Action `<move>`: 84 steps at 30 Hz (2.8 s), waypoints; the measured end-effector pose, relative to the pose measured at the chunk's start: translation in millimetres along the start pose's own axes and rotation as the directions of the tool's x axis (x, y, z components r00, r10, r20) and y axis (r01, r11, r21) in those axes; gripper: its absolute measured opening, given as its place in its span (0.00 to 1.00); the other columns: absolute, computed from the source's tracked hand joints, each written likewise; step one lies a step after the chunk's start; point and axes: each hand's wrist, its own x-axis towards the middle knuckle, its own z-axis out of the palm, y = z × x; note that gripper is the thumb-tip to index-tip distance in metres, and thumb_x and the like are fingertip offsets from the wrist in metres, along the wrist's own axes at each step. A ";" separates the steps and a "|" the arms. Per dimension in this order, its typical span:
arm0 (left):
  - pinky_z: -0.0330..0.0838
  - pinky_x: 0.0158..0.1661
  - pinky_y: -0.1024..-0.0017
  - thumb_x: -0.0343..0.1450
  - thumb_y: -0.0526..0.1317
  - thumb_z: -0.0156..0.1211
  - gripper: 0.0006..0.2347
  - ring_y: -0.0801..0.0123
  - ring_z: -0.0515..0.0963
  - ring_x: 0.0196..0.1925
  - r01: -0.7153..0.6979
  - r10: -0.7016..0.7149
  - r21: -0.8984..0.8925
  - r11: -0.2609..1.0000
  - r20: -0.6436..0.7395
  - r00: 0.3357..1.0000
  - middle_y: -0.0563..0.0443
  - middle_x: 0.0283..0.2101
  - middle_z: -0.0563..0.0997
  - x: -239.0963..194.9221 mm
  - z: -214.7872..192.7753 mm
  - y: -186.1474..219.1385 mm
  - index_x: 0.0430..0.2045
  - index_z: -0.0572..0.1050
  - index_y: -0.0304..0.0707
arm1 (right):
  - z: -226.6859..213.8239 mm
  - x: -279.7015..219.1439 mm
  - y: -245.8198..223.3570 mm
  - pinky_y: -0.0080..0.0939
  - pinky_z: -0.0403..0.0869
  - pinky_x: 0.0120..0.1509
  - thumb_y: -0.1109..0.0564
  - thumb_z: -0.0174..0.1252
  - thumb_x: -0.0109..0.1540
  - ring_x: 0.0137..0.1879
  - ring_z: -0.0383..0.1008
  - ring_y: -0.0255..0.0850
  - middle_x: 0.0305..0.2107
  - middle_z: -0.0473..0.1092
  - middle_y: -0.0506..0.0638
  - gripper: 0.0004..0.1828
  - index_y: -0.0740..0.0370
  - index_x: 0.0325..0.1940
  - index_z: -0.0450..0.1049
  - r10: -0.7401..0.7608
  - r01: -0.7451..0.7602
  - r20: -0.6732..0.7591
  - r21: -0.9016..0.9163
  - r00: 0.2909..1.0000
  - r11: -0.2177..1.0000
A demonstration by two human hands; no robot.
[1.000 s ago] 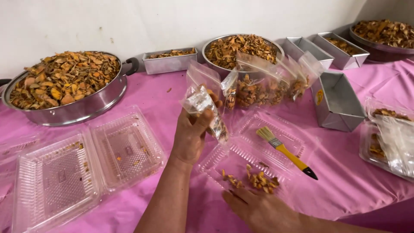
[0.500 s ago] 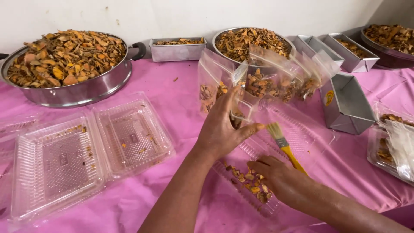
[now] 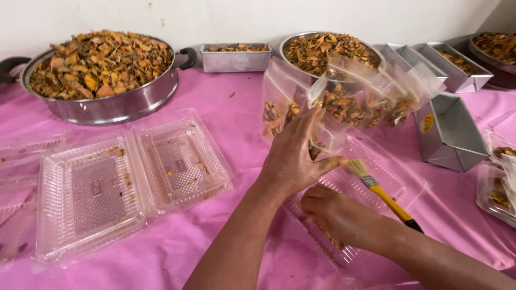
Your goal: Packaging dried herbs into small plastic bags and using a brush to gather stray pieces.
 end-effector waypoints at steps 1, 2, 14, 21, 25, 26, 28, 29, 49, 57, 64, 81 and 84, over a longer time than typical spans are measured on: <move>0.72 0.63 0.48 0.63 0.53 0.73 0.44 0.44 0.75 0.65 -0.015 0.015 0.024 1.000 0.005 1.000 0.31 0.65 0.71 -0.1 0.5 -0.9 0.68 0.54 0.29 | -3.3 -2.0 -0.3 0.43 0.71 0.45 0.68 0.55 0.60 0.41 0.71 0.45 0.36 0.71 0.49 0.07 0.60 0.35 0.75 0.032 -0.031 -0.034 0.013 0.999 0.999; 0.72 0.63 0.48 0.63 0.53 0.73 0.44 0.44 0.75 0.65 -0.006 0.005 0.023 1.000 0.002 1.000 0.31 0.65 0.71 -1.4 0.1 -1.0 0.68 0.54 0.29 | -9.6 -6.8 2.1 0.43 0.71 0.45 0.68 0.55 0.60 0.41 0.71 0.45 0.36 0.71 0.49 0.07 0.60 0.35 0.75 0.031 -0.031 -0.025 0.016 0.999 0.999; 0.65 0.62 0.50 0.61 0.57 0.77 0.47 0.49 0.74 0.60 -0.073 -0.013 0.384 0.920 0.215 0.977 0.41 0.61 0.72 -1.9 2.2 -6.4 0.70 0.54 0.36 | -2.6 -36.4 -6.9 0.43 0.75 0.59 0.65 0.52 0.63 0.53 0.77 0.48 0.48 0.76 0.54 0.13 0.62 0.47 0.80 -0.058 0.055 -0.041 -0.079 0.997 0.995; 0.63 0.62 0.44 0.61 0.57 0.77 0.46 0.46 0.71 0.62 -0.067 -0.050 0.470 0.880 0.233 0.971 0.38 0.63 0.71 -2.0 0.5 -13.4 0.69 0.55 0.36 | -6.4 -36.2 6.1 0.40 0.81 0.52 0.61 0.60 0.62 0.48 0.82 0.39 0.43 0.80 0.44 0.10 0.53 0.40 0.86 0.125 -0.124 -0.107 0.018 0.986 0.992; 0.59 0.63 0.40 0.62 0.58 0.76 0.47 0.43 0.69 0.64 -0.058 -0.085 0.481 0.875 0.270 0.959 0.35 0.66 0.68 -0.7 1.4 -19.6 0.71 0.53 0.37 | -30.2 -35.1 6.9 0.42 0.84 0.49 0.59 0.68 0.57 0.46 0.87 0.39 0.40 0.85 0.46 0.08 0.56 0.40 0.88 0.171 -0.148 -0.187 0.135 0.967 0.980; 0.59 0.63 0.40 0.62 0.58 0.76 0.47 0.43 0.69 0.64 -0.062 -0.081 0.486 0.872 0.267 0.960 0.35 0.66 0.68 0.0 -0.9 -17.0 0.71 0.53 0.37 | -44.2 -35.2 2.9 0.42 0.84 0.49 0.59 0.68 0.57 0.46 0.87 0.39 0.40 0.85 0.46 0.08 0.56 0.40 0.88 0.165 -0.141 -0.193 0.131 0.967 0.981; 0.52 0.67 0.42 0.66 0.57 0.71 0.44 0.44 0.66 0.66 -0.008 -0.148 0.431 0.902 0.328 0.933 0.35 0.66 0.66 0.0 -3.6 -11.4 0.71 0.50 0.36 | -71.3 -37.7 -5.4 0.36 0.86 0.63 0.59 0.72 0.53 0.50 0.91 0.34 0.44 0.90 0.43 0.12 0.52 0.40 0.93 0.546 -0.447 -0.278 0.349 0.790 0.824; 0.52 0.67 0.42 0.66 0.57 0.71 0.44 0.44 0.66 0.66 -0.012 -0.144 0.430 0.903 0.327 0.934 0.35 0.66 0.66 0.1 -3.8 -9.7 0.71 0.50 0.36 | -82.3 -35.6 -9.4 0.36 0.86 0.63 0.59 0.72 0.53 0.50 0.91 0.34 0.44 0.90 0.43 0.12 0.52 0.40 0.93 0.546 -0.447 -0.281 0.347 0.789 0.825; 0.58 0.66 0.42 0.62 0.56 0.68 0.39 0.47 0.74 0.62 0.049 -0.097 0.328 0.943 0.133 0.986 0.39 0.56 0.76 -4.9 6.0 -0.7 0.68 0.61 0.39 | -95.9 31.8 -19.9 0.43 0.81 0.50 0.66 0.66 0.58 0.41 0.86 0.40 0.31 0.83 0.48 0.12 0.54 0.43 0.82 0.439 -0.390 -0.537 0.210 0.721 0.897; 0.71 0.46 0.50 0.60 0.49 0.76 0.39 0.44 0.79 0.49 0.035 -0.035 -0.040 0.999 0.015 0.999 0.37 0.51 0.79 4.0 -3.3 6.7 0.64 0.61 0.36 | -130.5 24.0 -57.3 0.38 0.82 0.58 0.62 0.57 0.64 0.54 0.84 0.38 0.48 0.81 0.49 0.07 0.60 0.46 0.77 0.302 -0.269 -0.542 0.143 0.784 0.953; 0.72 0.48 0.56 0.62 0.53 0.69 0.38 0.52 0.76 0.53 0.189 -0.176 -0.164 0.968 0.095 0.980 0.43 0.56 0.76 7.5 -14.7 23.7 0.65 0.60 0.39 | -140.8 -5.7 -39.2 0.37 0.82 0.42 0.50 0.68 0.56 0.31 0.81 0.33 0.35 0.83 0.39 0.18 0.42 0.51 0.82 0.292 -0.388 -0.352 -0.239 0.889 0.890; 0.70 0.36 0.57 0.65 0.49 0.66 0.23 0.52 0.76 0.42 0.115 -0.083 -0.133 0.984 0.220 0.972 0.42 0.43 0.74 0.7 -4.1 19.2 0.46 0.64 0.36 | -131.5 7.3 -35.5 0.42 0.78 0.47 0.49 0.61 0.62 0.43 0.81 0.37 0.38 0.78 0.43 0.14 0.52 0.49 0.84 0.067 -0.098 -0.189 -0.158 0.980 0.983; 0.67 0.34 0.59 0.66 0.46 0.67 0.16 0.57 0.73 0.39 0.123 -0.082 -0.131 0.984 0.280 0.956 0.48 0.38 0.70 -1.8 -0.2 13.7 0.33 0.64 0.40 | -139.3 14.2 -39.8 0.41 0.69 0.35 0.49 0.62 0.63 0.30 0.69 0.35 0.25 0.74 0.42 0.13 0.48 0.47 0.88 0.320 -0.321 -0.024 -0.068 0.947 0.945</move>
